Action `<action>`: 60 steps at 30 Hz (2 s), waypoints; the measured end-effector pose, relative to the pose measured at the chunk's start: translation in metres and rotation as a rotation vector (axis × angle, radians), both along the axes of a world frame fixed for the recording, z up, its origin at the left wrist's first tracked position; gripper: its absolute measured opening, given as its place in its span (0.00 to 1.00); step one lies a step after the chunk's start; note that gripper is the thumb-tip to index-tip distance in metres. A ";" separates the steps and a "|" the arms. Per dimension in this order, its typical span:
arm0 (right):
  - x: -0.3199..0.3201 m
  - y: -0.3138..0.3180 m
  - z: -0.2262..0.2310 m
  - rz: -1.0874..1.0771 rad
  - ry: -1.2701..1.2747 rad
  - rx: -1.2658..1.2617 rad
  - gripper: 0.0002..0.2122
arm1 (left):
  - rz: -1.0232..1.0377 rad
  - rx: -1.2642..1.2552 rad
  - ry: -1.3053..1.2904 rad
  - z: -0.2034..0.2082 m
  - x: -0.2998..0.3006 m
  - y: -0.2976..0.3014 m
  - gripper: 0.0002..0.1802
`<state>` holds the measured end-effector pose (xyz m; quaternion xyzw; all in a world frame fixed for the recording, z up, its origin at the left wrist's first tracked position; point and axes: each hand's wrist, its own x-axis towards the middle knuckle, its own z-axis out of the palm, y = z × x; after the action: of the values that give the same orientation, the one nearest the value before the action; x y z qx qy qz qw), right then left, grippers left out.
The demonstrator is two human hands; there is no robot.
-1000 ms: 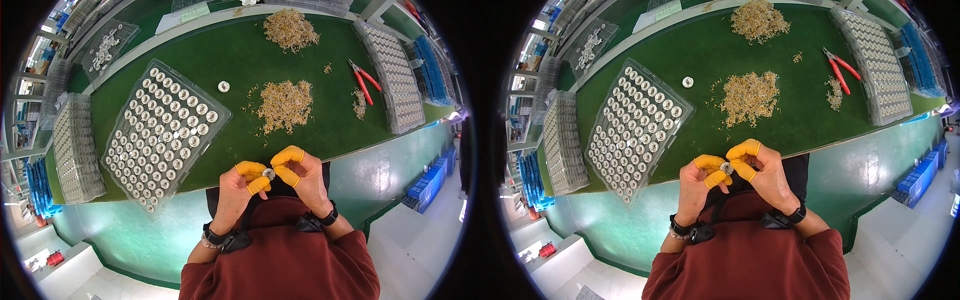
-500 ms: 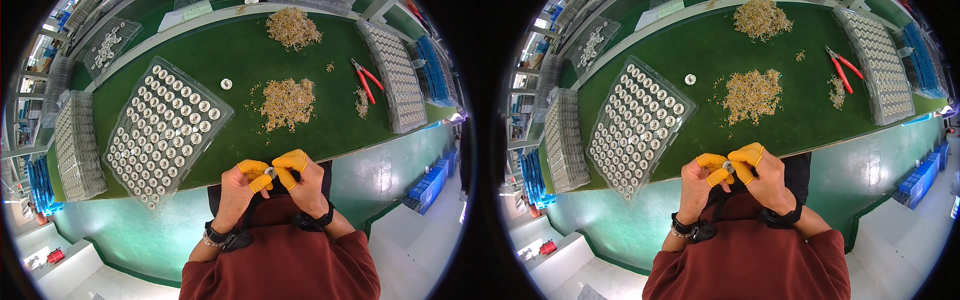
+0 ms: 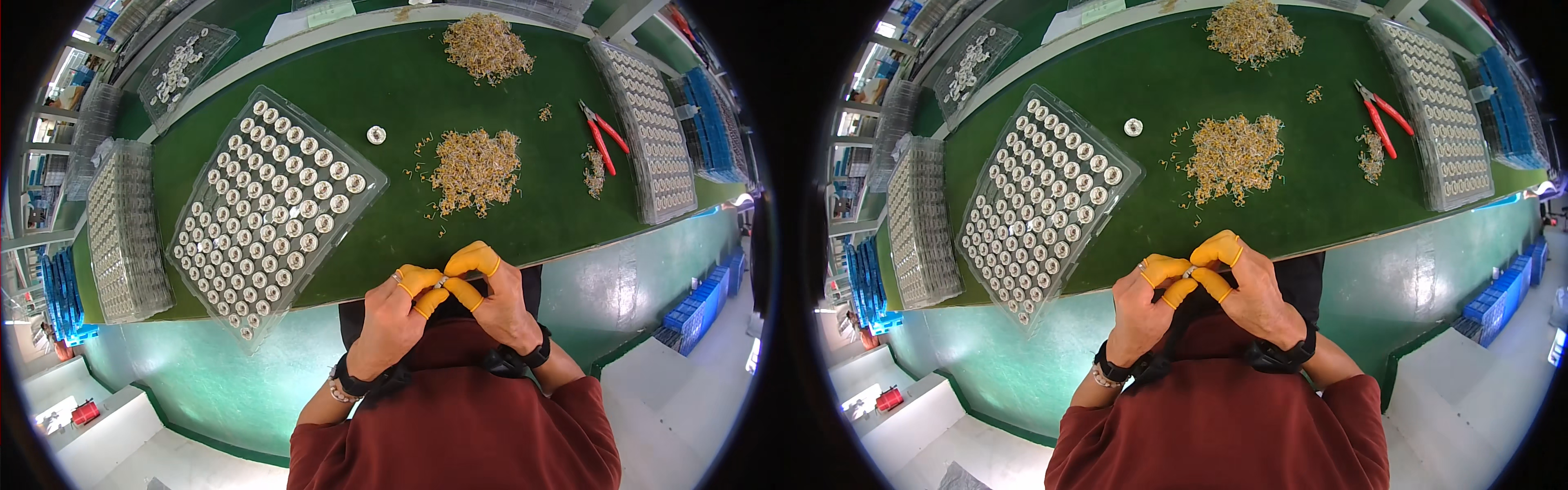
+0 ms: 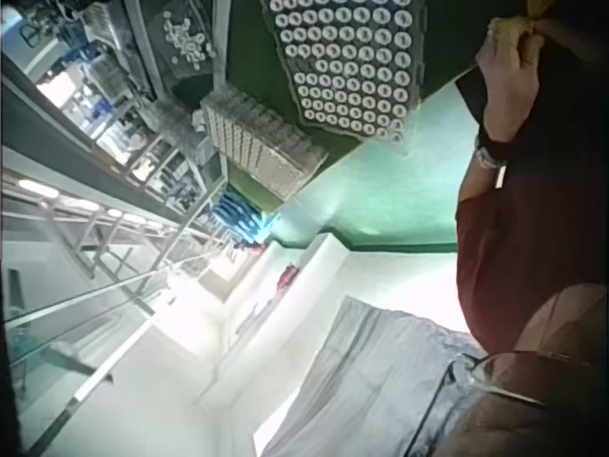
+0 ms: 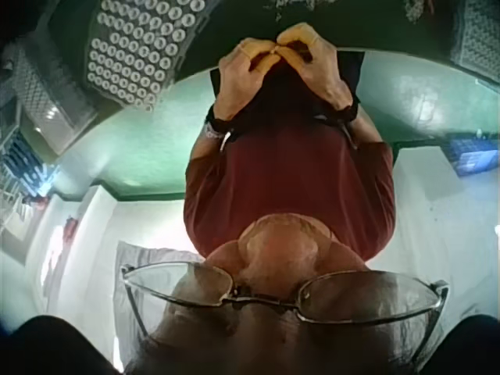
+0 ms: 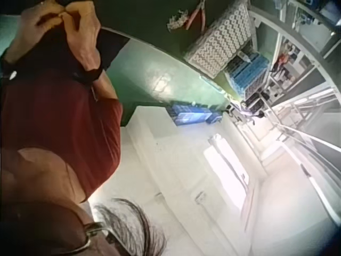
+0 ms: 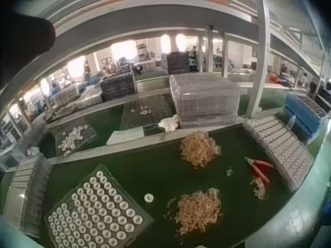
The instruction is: Manually assembling small electronic components by inserting pins into circular bases.
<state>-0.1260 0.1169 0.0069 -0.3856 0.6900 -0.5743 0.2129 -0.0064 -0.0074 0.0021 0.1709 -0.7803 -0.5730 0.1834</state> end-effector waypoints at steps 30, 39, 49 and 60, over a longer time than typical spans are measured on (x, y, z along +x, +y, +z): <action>-0.044 -0.034 0.010 0.218 0.914 0.287 0.09 | 0.765 -0.697 -0.439 0.012 0.063 -0.287 0.08; -0.049 -0.025 0.018 0.267 1.000 0.288 0.04 | 0.665 -0.722 -0.511 0.025 0.076 -0.257 0.09; -0.056 -0.029 0.013 0.302 1.001 0.287 0.05 | 0.517 -0.854 -0.464 0.014 0.083 -0.245 0.11; -0.062 -0.018 -0.004 0.246 0.947 0.153 0.06 | 0.653 -0.099 -0.186 0.055 0.080 -0.180 0.09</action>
<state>-0.1875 0.0992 0.0033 -0.6660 0.7006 -0.2545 -0.0300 0.0736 -0.1871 0.0573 0.4538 -0.7248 -0.4275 0.2932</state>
